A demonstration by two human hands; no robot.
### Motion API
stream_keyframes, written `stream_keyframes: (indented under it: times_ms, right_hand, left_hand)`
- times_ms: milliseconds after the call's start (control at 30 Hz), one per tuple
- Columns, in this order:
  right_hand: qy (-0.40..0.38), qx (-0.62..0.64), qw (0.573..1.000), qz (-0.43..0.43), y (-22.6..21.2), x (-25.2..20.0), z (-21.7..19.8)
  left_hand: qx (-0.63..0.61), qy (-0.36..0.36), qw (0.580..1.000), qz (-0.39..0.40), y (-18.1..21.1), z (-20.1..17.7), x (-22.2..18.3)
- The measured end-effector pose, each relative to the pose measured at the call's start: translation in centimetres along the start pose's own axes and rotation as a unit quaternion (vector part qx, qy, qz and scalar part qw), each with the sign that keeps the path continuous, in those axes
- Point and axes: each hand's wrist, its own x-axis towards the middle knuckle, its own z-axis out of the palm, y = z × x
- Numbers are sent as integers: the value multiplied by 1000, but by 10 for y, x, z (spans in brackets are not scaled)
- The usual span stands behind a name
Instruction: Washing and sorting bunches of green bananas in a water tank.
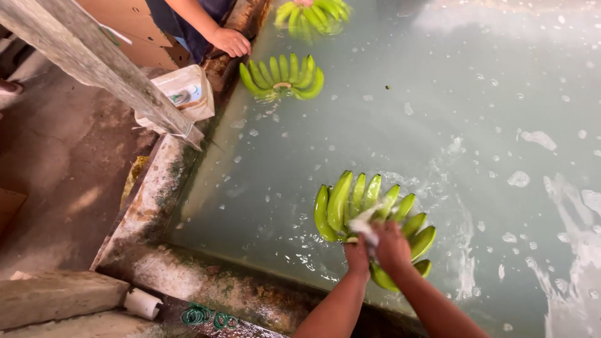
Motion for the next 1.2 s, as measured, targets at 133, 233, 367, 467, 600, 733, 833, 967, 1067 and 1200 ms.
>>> stream_keyframes:
  times_ms: [133,233,367,467,600,733,833,967,1067,1200]
  right_hand:
    - [13,-30,991,-127,85,-19,61]
    - [-84,-92,992,-8,94,-9,-25]
    - [-19,-64,991,118,58,-16,-10]
    - [-85,-4,991,108,39,-49,37]
    - [-43,68,996,-43,36,-46,58]
    - [-62,3,996,69,173,27,116]
    - [79,-101,987,92,143,49,-62]
    - [244,32,969,-18,85,69,-87]
    - [190,173,939,-227,36,73,-32]
    - [119,160,952,-234,39,115,20]
  left_hand:
    - [209,63,973,-77,-58,-21,36]
    - [120,45,991,23,23,8,-17]
    - [66,19,995,73,-5,4,9]
    - [42,19,998,-47,-22,-5,16]
    - [187,32,981,-34,29,7,-7]
    - [79,-27,992,-97,4,7,-8]
    - [118,-61,986,-99,-7,4,0]
    - [29,-80,994,-67,9,10,-8]
    - [17,-158,984,-76,31,21,-24]
    - [126,-148,976,-103,-14,17,3]
